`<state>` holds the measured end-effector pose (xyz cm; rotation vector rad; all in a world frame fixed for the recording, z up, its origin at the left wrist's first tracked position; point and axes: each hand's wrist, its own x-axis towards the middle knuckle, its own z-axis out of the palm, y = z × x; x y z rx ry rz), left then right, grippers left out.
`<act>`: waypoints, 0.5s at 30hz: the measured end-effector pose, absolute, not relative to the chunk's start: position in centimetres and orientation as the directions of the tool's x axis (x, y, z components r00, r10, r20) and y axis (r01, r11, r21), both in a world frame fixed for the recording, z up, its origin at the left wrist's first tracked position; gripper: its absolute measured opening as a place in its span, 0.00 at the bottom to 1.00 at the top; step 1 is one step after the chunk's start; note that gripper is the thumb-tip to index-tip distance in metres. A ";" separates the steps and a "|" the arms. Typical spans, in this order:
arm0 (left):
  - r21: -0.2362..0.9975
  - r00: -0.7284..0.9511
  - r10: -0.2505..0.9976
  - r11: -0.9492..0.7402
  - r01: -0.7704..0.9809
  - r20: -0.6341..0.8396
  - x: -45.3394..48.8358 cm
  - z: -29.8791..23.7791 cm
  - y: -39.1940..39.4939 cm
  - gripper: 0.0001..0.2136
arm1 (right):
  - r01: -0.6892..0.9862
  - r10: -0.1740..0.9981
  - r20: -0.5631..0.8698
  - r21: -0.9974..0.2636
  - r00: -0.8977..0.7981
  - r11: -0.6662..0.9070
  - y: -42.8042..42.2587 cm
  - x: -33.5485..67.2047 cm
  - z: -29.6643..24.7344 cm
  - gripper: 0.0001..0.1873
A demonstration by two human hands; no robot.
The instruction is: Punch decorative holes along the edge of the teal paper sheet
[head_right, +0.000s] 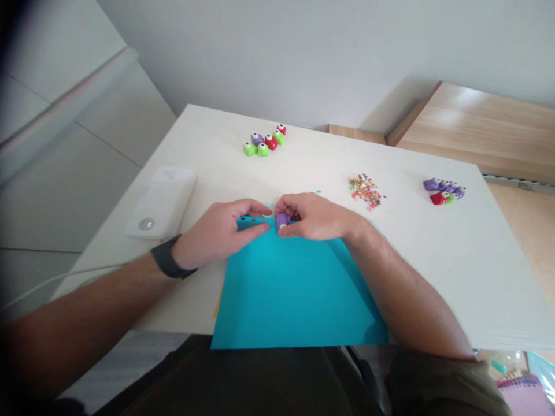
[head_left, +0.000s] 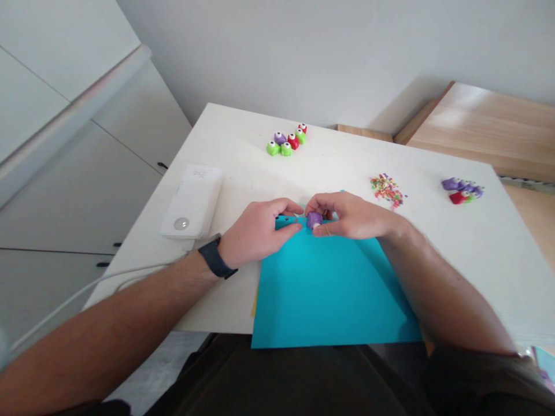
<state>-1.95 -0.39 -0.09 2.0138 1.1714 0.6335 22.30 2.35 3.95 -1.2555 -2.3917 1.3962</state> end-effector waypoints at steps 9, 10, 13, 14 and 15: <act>0.768 0.466 0.883 -0.332 0.547 0.050 -1.9 0.2 -0.5 0.13 | 0.584 0.713 -0.291 -0.786 -0.638 0.203 2.2 22.2 4.0 0.13; 0.768 0.465 0.884 -0.329 0.549 0.047 -1.9 0.2 -0.5 0.13 | 0.584 0.713 -0.291 -0.786 -0.638 0.201 2.2 22.2 4.0 0.13; 0.769 0.461 0.886 -0.326 0.550 0.046 -1.9 0.2 -0.5 0.14 | 0.588 0.717 -0.291 -0.783 -0.634 0.202 2.2 22.1 3.9 0.13; 0.769 0.461 0.886 -0.327 0.550 0.047 -1.9 0.1 -0.5 0.14 | 0.591 0.718 -0.291 -0.780 -0.632 0.205 2.2 22.1 3.9 0.13; 0.769 0.462 0.886 -0.328 0.549 0.048 -1.9 0.1 -0.5 0.14 | 0.596 0.721 -0.290 -0.776 -0.630 0.208 2.1 22.1 3.9 0.13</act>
